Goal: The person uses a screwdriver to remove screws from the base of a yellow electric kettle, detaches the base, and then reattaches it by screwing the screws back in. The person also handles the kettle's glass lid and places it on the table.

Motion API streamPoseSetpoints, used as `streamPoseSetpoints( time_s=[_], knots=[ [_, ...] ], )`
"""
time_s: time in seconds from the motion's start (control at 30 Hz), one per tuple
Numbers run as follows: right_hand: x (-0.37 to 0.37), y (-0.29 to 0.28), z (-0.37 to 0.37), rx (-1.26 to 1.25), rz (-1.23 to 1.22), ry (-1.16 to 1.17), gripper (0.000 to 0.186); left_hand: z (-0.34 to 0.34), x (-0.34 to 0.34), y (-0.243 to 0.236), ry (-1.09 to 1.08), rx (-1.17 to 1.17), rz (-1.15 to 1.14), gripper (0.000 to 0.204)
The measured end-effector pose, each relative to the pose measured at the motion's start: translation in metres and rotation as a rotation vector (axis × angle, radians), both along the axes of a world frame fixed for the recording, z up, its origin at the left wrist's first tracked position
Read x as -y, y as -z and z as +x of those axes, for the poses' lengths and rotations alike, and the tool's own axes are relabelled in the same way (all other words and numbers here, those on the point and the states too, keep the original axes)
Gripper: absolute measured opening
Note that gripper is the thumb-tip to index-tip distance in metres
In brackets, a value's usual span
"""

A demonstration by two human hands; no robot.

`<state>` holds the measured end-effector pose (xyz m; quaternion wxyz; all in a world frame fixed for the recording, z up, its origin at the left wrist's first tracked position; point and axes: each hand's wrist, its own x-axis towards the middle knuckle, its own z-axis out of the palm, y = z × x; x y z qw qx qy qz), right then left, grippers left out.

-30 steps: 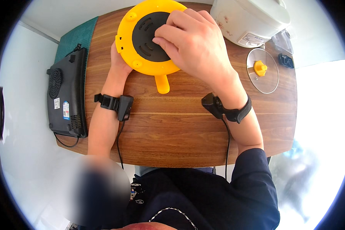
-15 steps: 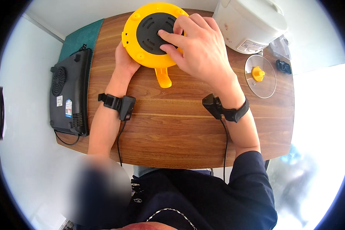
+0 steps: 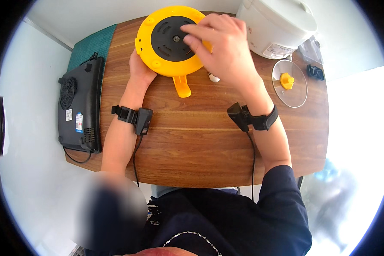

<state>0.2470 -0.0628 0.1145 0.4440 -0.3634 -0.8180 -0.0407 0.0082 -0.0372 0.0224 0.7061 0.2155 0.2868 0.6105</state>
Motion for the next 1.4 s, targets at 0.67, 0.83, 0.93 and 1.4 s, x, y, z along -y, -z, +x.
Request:
streamPoseSetpoints(
  time_s=[0.67, 0.83, 0.93, 1.4],
  knots=[
    [-0.019, 0.04, 0.033, 0.303, -0.663, 0.374, 0.044, -0.002, -0.004, 0.002, -0.094, 0.097, -0.032, 0.047],
    [0.001, -0.032, 0.043, -0.075, -0.389, 0.402, 0.033, 0.0, 0.001, -0.005, -0.086, 0.049, -0.043, 0.047],
    [0.014, -0.052, 0.06, -0.336, -0.244, 0.22, 0.033, -0.005, 0.003, -0.005, -0.082, 0.021, -0.052, 0.047],
    [0.045, -0.063, 0.038, -0.427, 0.208, 0.036, 0.059, 0.005, 0.006, -0.01, 0.03, -0.116, -0.128, 0.043]
  ],
)
